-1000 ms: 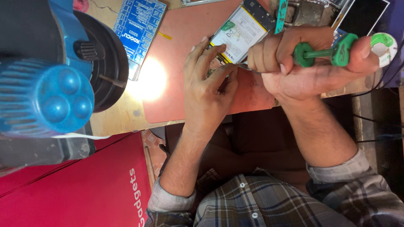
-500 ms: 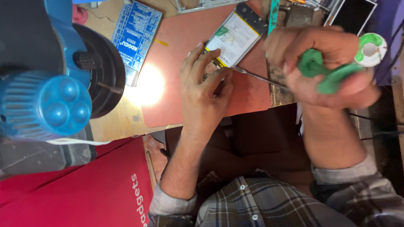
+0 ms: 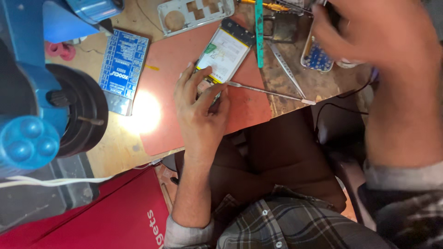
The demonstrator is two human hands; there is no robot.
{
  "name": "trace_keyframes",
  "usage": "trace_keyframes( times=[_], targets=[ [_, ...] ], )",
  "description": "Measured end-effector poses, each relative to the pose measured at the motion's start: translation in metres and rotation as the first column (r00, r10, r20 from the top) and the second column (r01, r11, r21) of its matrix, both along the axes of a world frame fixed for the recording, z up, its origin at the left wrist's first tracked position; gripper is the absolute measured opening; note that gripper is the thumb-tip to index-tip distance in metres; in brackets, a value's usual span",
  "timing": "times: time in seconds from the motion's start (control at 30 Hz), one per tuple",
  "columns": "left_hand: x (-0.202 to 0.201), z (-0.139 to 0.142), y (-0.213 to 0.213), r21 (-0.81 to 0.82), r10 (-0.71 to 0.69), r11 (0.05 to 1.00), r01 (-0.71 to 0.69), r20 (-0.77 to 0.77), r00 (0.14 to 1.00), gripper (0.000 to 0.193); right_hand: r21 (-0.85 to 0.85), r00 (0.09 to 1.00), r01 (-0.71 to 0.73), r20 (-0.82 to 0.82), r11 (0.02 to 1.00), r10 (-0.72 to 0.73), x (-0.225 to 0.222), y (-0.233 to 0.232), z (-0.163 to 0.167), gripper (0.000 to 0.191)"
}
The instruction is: The person works at a repair bench on a disassembled smartphone, holding the exposed motherboard with one hand while soldering a component on it with a soldering iron. They apply flux paste to the board, steady the phone with tweezers, and continue soldering the small component.
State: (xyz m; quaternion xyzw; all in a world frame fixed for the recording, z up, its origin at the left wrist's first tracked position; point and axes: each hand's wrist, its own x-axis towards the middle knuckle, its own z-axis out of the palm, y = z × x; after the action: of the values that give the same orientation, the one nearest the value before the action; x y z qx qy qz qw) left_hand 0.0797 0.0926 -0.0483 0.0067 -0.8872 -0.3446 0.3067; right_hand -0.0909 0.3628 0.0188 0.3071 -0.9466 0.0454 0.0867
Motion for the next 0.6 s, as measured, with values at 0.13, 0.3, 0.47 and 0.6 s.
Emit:
trace_keyframes(
  times=[0.13, 0.3, 0.47, 0.6],
  targets=[
    [0.000, 0.000, 0.002, 0.005, 0.000, 1.000, 0.000, 0.004, 1.000, 0.015, -0.657, 1.000, -0.004, -0.016, 0.754, -0.009, 0.060, 0.047, 0.007, 0.019],
    [0.000, -0.002, 0.006, 0.003, -0.001, 1.000, 0.001, 0.008, 1.000, 0.014, -0.865, 0.994, 0.093, 0.052, 0.493, -0.096, 0.087, 0.077, -0.011, 0.019],
    [0.001, -0.004, 0.011, 0.002, 0.008, 1.000, -0.008, 0.010, 1.000, 0.014, -0.893, 0.987, 0.152, 0.117, 0.424, -0.107, 0.102, 0.102, -0.031, 0.020],
    [0.002, -0.004, 0.013, 0.002, -0.001, 1.000, 0.001, 0.014, 1.000, 0.015, -0.904, 0.984, 0.175, 0.148, 0.391, -0.098, 0.119, 0.118, -0.044, 0.021]
  ],
)
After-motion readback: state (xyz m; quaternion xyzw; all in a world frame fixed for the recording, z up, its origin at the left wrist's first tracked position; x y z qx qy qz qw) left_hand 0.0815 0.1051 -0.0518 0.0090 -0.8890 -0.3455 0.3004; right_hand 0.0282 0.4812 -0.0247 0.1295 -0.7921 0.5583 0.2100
